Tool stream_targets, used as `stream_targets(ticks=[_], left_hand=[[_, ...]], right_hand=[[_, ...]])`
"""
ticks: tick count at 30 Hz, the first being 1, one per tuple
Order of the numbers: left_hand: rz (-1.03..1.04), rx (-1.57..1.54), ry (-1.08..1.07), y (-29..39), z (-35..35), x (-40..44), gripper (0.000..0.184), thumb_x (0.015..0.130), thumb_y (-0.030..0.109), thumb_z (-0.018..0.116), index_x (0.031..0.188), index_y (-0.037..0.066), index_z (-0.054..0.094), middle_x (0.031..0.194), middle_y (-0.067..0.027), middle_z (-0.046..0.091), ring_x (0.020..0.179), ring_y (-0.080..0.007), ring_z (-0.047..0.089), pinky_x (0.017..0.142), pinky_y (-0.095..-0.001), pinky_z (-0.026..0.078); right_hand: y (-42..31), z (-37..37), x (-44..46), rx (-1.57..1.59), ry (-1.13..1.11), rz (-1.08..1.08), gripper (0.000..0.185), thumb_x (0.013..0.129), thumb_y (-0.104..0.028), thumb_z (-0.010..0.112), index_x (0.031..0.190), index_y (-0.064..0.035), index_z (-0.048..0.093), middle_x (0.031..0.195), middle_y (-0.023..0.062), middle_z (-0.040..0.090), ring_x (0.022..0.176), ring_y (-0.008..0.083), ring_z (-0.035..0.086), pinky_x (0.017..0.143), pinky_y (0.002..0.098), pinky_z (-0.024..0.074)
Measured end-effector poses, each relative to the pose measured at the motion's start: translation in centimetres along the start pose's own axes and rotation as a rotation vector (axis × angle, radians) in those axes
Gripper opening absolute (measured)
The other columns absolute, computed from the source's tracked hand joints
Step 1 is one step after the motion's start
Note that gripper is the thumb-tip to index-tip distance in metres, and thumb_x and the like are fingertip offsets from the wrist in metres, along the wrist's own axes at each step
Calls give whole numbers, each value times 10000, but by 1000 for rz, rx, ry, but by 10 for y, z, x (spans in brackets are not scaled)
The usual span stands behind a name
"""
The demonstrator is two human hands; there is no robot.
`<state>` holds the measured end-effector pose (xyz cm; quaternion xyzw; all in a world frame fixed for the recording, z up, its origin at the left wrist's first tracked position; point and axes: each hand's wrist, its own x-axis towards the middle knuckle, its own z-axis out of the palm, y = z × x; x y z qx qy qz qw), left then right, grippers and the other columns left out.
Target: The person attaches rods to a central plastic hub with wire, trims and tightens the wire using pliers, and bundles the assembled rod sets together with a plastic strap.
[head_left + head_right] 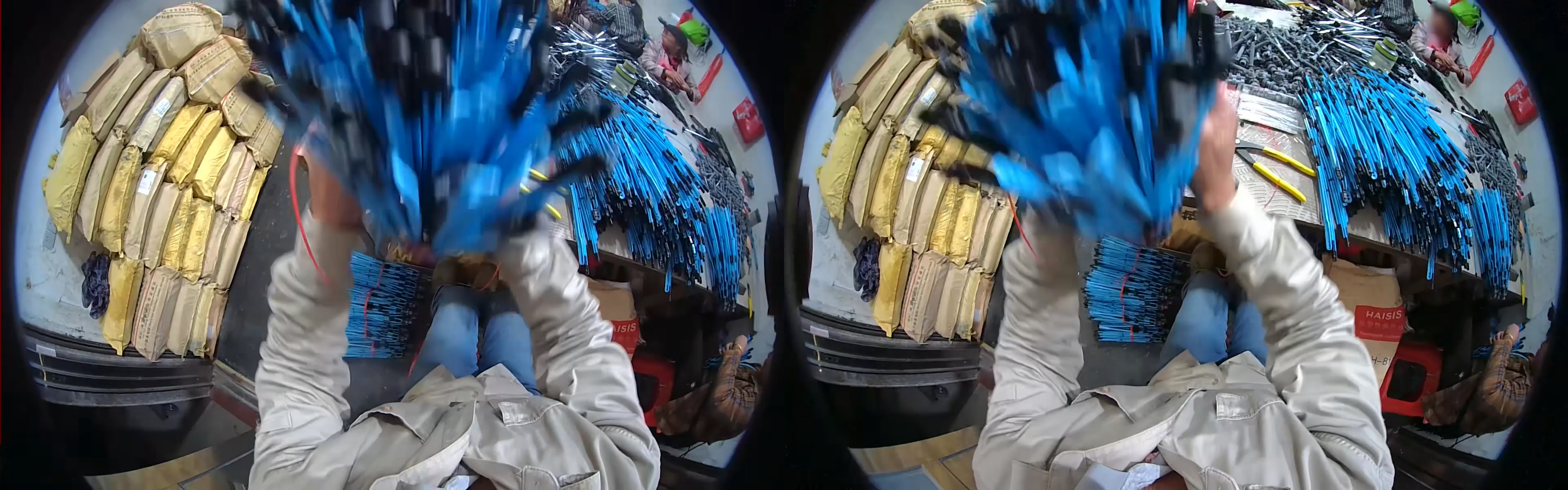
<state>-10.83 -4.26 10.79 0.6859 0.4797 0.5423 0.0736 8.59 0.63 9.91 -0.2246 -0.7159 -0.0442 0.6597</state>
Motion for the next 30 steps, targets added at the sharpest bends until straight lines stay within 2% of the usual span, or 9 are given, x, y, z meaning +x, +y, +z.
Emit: stream_targets(ticks=[3,4,6,8,10,13,17,21,30], left_hand=[[-195,-1356,75,14,-1,66,168,834,138,531,953,31,581,883,-106,621,730,-234,608,649,-367,476],[-194,-1358,79,-3,1,82,168,834,138,531,953,31,581,883,-106,621,730,-234,608,649,-367,476],[389,174,74,-47,8,98,181,855,159,508,979,48,579,889,-86,624,771,-188,614,658,-334,494],[263,-69,181,-60,38,89,198,872,180,492,996,48,571,884,-70,625,800,-189,615,676,-347,501],[-429,-1172,335,-63,68,65,186,882,167,481,998,50,568,910,-59,620,782,-184,608,688,-308,498],[-373,-1233,142,-102,78,51,244,885,150,480,1098,43,531,987,-68,601,850,-176,588,732,-271,481],[299,-141,171,-90,72,48,283,909,169,462,1162,48,505,1060,-70,572,935,-148,558,782,-223,460],[115,265,-266,73,13,-36,257,895,315,525,823,69,546,811,-78,594,658,-163,549,640,-278,467],[-395,-320,-274,101,7,-229,277,922,286,480,827,43,572,815,-71,602,675,-133,523,651,-254,448]], right_hand=[[30,14,57,722,-33,569,274,935,-220,425,958,2,584,845,60,588,721,137,546,620,290,435],[82,31,42,1026,57,742,281,927,-256,433,934,-28,597,847,82,603,722,181,559,637,308,459],[111,43,35,1327,150,908,288,919,-291,441,910,-59,611,849,104,619,722,225,572,654,326,483],[102,47,34,240,-105,273,259,917,-226,431,857,-54,615,906,104,640,774,217,602,664,293,486],[104,60,7,584,-13,642,237,906,-205,432,841,-65,613,878,97,639,763,219,594,650,311,471],[110,60,-2,808,13,891,226,911,-191,429,866,-57,605,833,65,631,728,178,576,629,302,455],[112,53,-26,609,-140,716,264,948,-225,428,944,-21,595,810,10,621,685,84,555,614,236,454],[23,10,-16,830,-24,893,277,948,-256,455,926,-20,598,787,-9,603,676,67,543,600,214,440],[-139,-93,-169,950,-196,1382,341,944,-312,471,949,-6,621,754,-25,579,671,36,496,627,197,403]])
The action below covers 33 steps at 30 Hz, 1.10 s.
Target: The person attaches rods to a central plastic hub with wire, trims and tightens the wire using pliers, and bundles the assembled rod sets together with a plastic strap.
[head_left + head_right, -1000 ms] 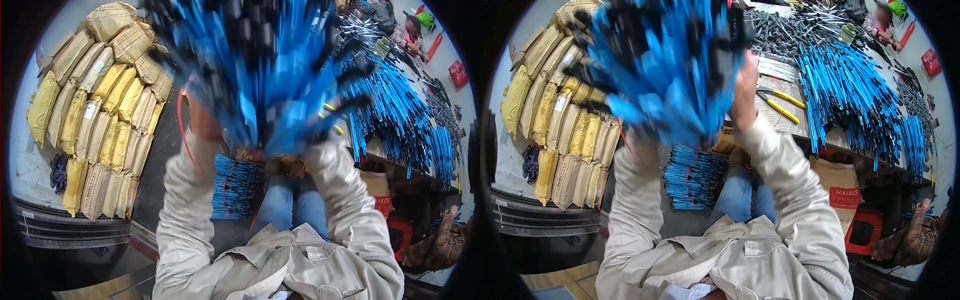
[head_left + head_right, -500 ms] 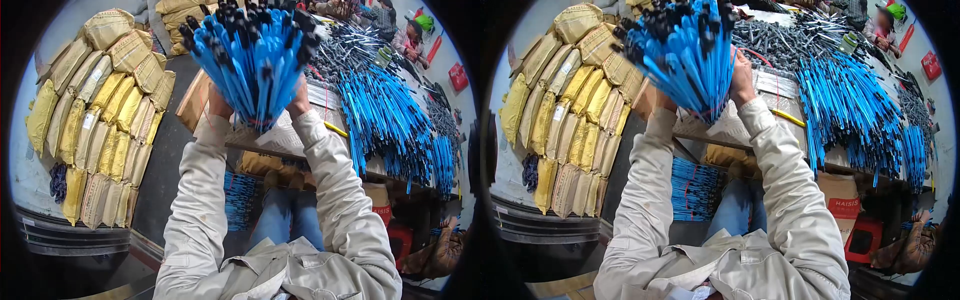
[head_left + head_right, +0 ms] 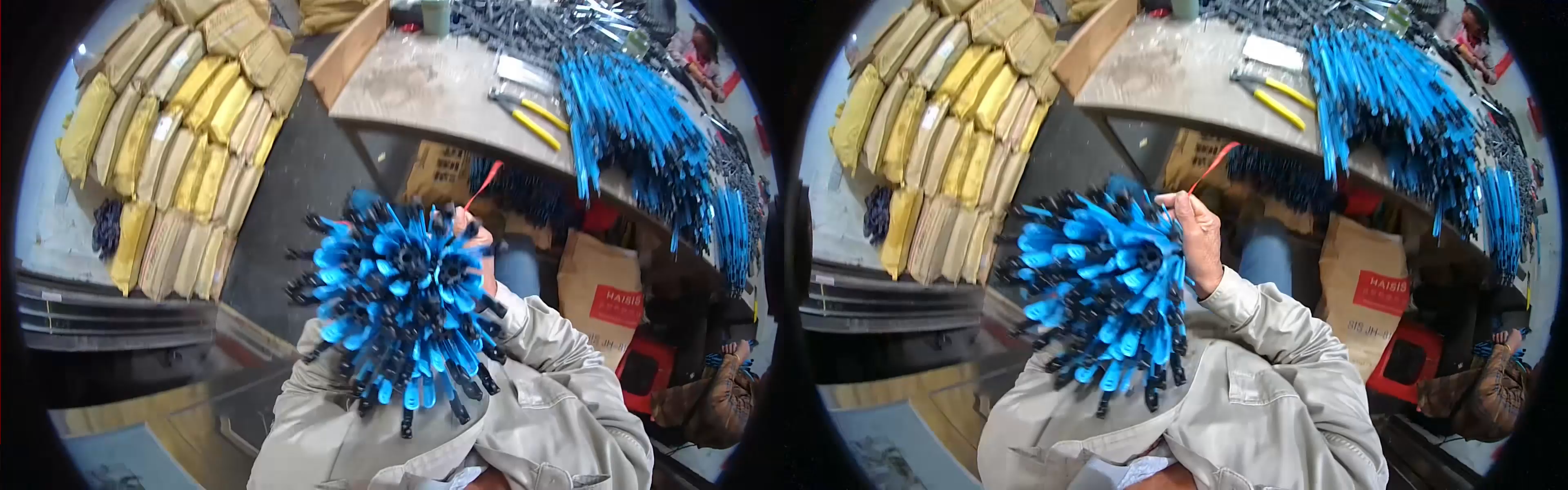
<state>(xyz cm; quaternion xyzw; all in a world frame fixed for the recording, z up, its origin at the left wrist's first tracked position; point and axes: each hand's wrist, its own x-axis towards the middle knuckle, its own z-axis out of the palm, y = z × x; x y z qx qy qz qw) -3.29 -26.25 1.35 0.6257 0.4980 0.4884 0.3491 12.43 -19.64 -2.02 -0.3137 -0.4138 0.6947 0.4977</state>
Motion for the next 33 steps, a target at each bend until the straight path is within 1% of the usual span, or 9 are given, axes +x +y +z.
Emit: stream_targets(ticks=[2,8,11,14,22,25,29,32,33], left_hand=[[-107,-161,22,-14,10,-40,285,929,279,469,828,36,579,816,-69,604,679,-125,517,653,-248,443],[-334,-571,120,-62,21,-79,308,946,260,441,830,20,596,818,-65,609,690,-106,501,660,-234,430],[-483,-634,-161,-60,14,-47,427,964,311,399,685,24,549,731,-53,609,616,-79,476,605,-232,414],[-454,-587,-203,-65,22,-32,427,964,325,400,718,16,563,775,-68,621,633,-79,492,612,-232,420],[-601,-770,-395,-50,33,-3,387,956,326,423,888,-13,597,868,-84,641,751,-96,558,695,-238,454],[-641,-817,-512,-60,30,1,377,954,317,428,953,-21,598,910,-102,648,804,-116,584,735,-250,467],[-679,-842,-595,-64,34,3,378,952,304,433,1025,-33,589,962,-140,649,868,-156,612,785,-268,478],[-752,-1025,-649,-57,37,9,390,951,295,434,1058,-50,582,987,-167,646,903,-179,620,818,-274,477],[-736,-923,-699,-56,37,12,407,952,296,428,1065,-69,567,976,-175,647,890,-182,622,806,-278,482]], right_hand=[[11,-6,-30,-65,22,58,351,942,-320,473,954,-4,625,756,-25,581,673,33,491,637,194,400],[3,-21,-59,-108,-413,362,334,944,-289,468,963,-5,643,745,-30,564,682,35,470,651,196,388],[5,-27,-55,-154,-536,357,321,944,-270,466,968,-4,645,751,-30,567,690,37,471,651,197,389],[9,-34,-54,-174,-548,354,310,945,-252,464,980,-3,644,762,-29,580,705,40,483,655,198,395],[4,-28,-52,-240,-260,9,243,911,-221,521,904,-4,632,776,26,622,659,92,523,607,226,426],[-3,-32,-43,-881,-230,-501,218,910,-167,485,918,-9,635,819,74,601,617,163,517,580,227,421],[-29,-35,-21,-1247,-480,-642,209,903,-166,486,884,-5,618,829,111,596,663,216,567,617,259,448],[-25,-30,21,-758,-551,-428,243,912,-198,489,869,-6,631,808,93,629,724,184,599,672,286,473],[-29,-25,41,-528,-660,-164,238,896,-207,520,874,-4,641,794,85,642,737,169,608,683,290,478]])
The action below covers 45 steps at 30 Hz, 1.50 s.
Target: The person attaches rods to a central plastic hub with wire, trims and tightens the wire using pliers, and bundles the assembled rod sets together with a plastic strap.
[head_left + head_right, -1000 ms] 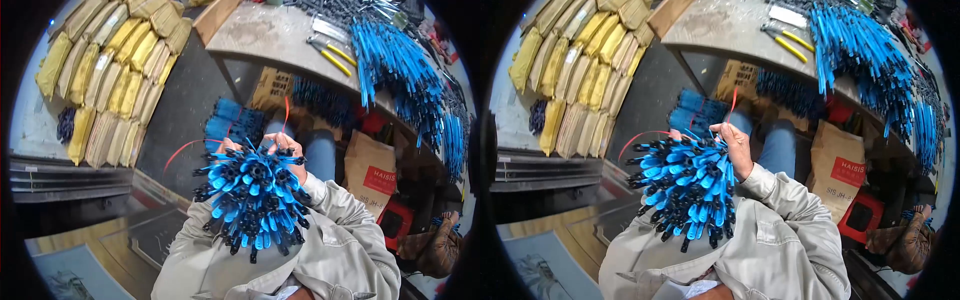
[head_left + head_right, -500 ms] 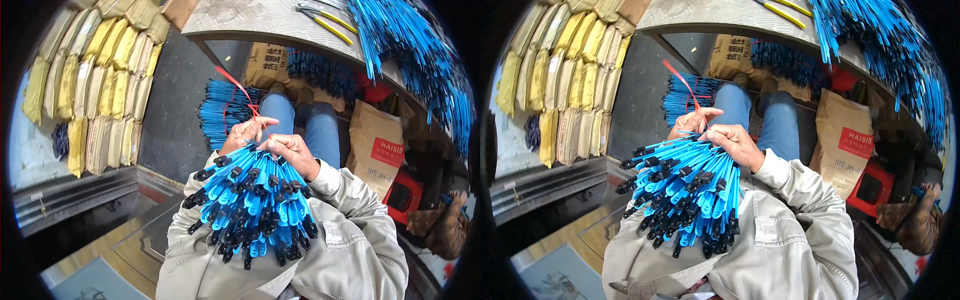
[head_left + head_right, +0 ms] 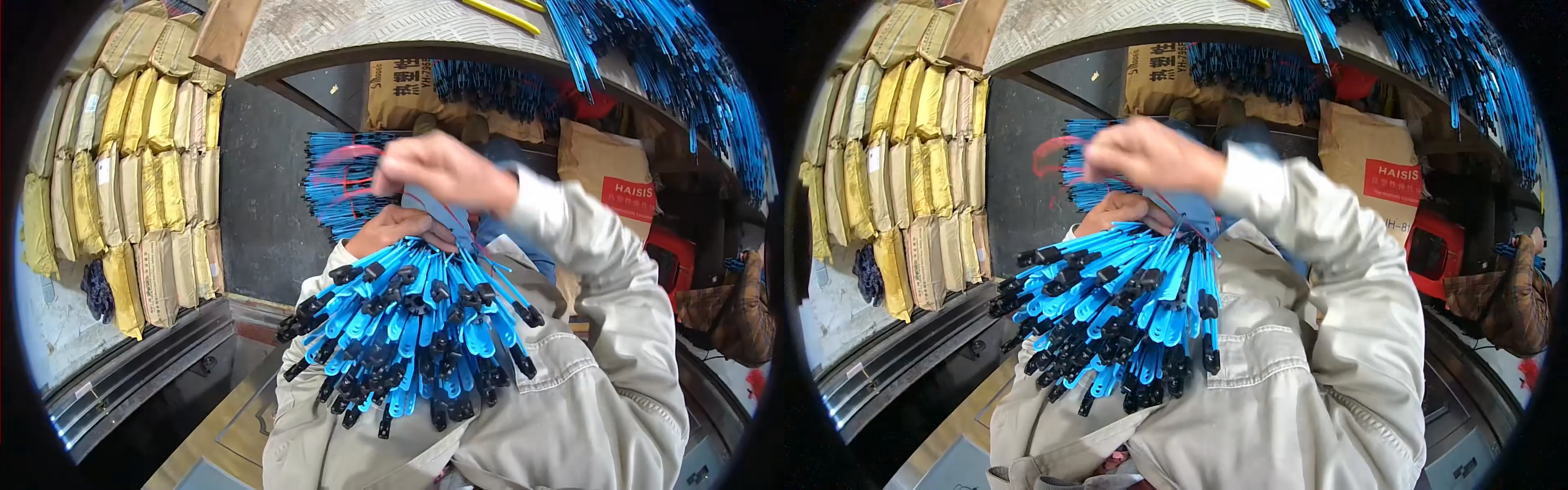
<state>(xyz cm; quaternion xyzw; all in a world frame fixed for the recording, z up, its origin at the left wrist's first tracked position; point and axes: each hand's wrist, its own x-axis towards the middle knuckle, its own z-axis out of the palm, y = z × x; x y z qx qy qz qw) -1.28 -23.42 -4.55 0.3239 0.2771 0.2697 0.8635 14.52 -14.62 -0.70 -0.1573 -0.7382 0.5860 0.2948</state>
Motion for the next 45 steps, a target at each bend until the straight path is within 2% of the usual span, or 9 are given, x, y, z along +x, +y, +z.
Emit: stream_targets(ticks=[8,13,17,28,32,35,38,42,45], left_hand=[[-13,159,-10,5,1,3,425,949,287,422,1046,-106,552,971,-216,644,937,-217,623,835,-306,490],[-8,142,51,2,-2,0,424,947,286,428,991,-107,580,931,-218,652,918,-222,633,825,-311,498],[-25,69,48,2,-5,-3,436,948,299,438,1009,-110,575,954,-216,647,899,-210,635,810,-292,498],[14,62,52,0,-9,1,449,945,320,446,1000,-103,587,956,-210,647,893,-214,638,795,-291,504],[15,121,74,-3,-7,-5,430,941,312,445,957,-86,606,948,-208,650,890,-219,641,792,-302,507],[97,340,86,4,-1,-3,395,926,279,437,891,-66,626,932,-205,654,865,-222,644,776,-316,514],[302,1110,106,24,22,-9,358,897,267,439,888,-26,644,892,-170,657,781,-232,642,722,-320,509],[-180,-13,357,8,29,-4,300,903,243,462,885,6,644,823,-84,653,696,-146,612,613,-297,484],[-112,15,475,23,53,-15,277,907,232,475,891,3,630,813,-65,645,688,-119,598,608,-276,481]], right_hand=[[59,16,102,85,-792,358,343,893,-298,547,901,24,666,848,81,671,743,130,614,725,264,480],[65,20,99,42,-731,363,389,883,-358,547,905,8,679,831,78,673,738,136,615,714,264,481],[64,-18,65,-37,155,303,473,877,-459,505,853,-23,689,797,90,673,719,148,616,639,296,485],[18,15,-86,-742,978,118,69,816,-75,597,810,-33,652,705,69,573,700,163,531,663,277,407],[6,19,-107,-1092,828,-70,169,682,-93,695,842,-134,659,735,25,561,722,198,527,717,347,357],[22,26,-100,-921,537,-72,104,664,-104,701,759,-133,671,742,10,597,681,204,544,699,360,378],[43,40,-76,67,436,223,140,849,-134,597,893,-31,680,893,93,671,815,160,626,718,278,480],[23,37,-43,307,358,290,217,912,-187,538,947,4,633,798,23,580,759,112,569,772,261,462],[12,40,-39,756,465,310,212,918,-192,526,978,-1,597,753,26,555,726,122,554,797,283,460]])
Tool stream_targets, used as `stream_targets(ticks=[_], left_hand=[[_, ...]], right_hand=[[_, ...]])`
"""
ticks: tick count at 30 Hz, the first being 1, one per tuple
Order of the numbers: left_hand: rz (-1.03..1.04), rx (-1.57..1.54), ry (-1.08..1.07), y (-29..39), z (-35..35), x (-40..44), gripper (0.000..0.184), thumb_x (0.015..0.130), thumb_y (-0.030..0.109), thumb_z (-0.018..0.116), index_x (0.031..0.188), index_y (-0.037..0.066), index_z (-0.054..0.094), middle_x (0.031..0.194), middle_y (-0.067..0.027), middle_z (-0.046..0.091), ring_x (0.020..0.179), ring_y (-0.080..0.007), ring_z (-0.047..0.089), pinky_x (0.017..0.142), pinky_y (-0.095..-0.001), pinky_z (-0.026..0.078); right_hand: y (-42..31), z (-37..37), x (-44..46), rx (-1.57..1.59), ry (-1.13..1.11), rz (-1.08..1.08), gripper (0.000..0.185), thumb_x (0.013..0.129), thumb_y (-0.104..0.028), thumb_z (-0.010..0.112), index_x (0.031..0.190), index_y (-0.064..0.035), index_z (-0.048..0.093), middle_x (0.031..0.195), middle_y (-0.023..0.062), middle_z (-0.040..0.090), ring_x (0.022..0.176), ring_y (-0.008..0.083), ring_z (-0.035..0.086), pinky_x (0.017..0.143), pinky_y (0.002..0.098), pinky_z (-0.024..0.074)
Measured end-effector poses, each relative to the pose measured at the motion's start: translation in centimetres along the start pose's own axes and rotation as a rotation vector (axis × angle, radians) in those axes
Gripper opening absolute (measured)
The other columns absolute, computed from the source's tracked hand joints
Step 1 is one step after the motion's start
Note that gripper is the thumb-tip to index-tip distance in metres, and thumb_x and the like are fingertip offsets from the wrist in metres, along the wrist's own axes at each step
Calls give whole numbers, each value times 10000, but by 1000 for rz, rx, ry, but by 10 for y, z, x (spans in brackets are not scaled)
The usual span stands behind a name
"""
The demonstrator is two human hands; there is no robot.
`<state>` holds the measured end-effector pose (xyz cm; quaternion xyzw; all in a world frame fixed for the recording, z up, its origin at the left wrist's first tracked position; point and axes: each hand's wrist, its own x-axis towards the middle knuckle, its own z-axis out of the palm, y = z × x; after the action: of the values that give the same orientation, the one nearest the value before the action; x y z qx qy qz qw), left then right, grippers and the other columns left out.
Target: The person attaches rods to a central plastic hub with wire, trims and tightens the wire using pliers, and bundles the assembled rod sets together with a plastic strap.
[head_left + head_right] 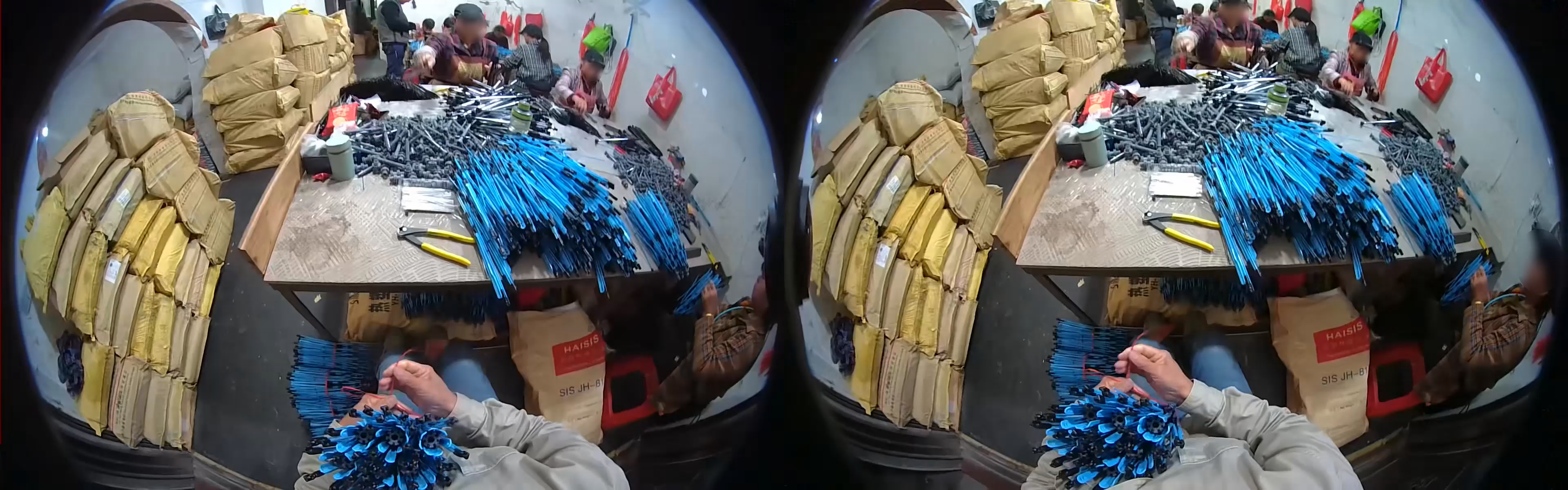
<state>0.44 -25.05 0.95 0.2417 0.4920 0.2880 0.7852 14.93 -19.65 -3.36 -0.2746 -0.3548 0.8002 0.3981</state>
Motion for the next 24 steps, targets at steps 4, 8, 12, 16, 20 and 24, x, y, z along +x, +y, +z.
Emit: stream_targets(ticks=[4,8,12,16,20,24], left_hand=[[58,126,22,-21,-20,15,244,915,209,476,885,8,610,792,-50,631,672,-102,587,604,-252,477],[66,227,159,-51,-45,55,216,916,199,478,886,14,584,779,-46,622,648,-100,581,594,-246,475],[170,23,137,-74,-55,56,232,920,206,467,932,-5,562,822,-80,624,694,-134,596,643,-271,491],[426,-386,-68,-80,-66,53,297,929,220,439,1017,-46,537,911,-148,632,804,-202,631,751,-322,523],[417,-52,9,-3,-33,-2,273,914,234,479,974,-27,531,772,-92,590,670,-165,573,629,-296,495],[477,-286,206,-18,-41,17,237,900,225,498,921,-9,531,669,-50,547,587,-153,534,561,-293,480]], right_hand=[[5,-3,-10,283,-10,9,221,933,-204,497,1022,-9,548,674,15,513,647,116,526,762,292,474],[0,-7,-14,343,-65,-12,211,946,-201,467,1022,-18,539,601,-12,426,560,91,448,707,269,467],[1,2,-23,445,-31,-10,200,951,-196,455,1012,-25,539,559,-32,348,509,73,357,645,242,432],[5,9,-25,504,36,-3,185,953,-187,448,1001,-33,537,544,-42,315,490,67,313,585,222,387],[1,13,-30,468,75,33,169,951,-170,444,1001,-38,538,542,-48,312,484,65,303,546,213,352],[3,9,-34,453,54,52,161,947,-158,446,1006,-41,540,541,-49,314,482,64,301,524,208,332]])
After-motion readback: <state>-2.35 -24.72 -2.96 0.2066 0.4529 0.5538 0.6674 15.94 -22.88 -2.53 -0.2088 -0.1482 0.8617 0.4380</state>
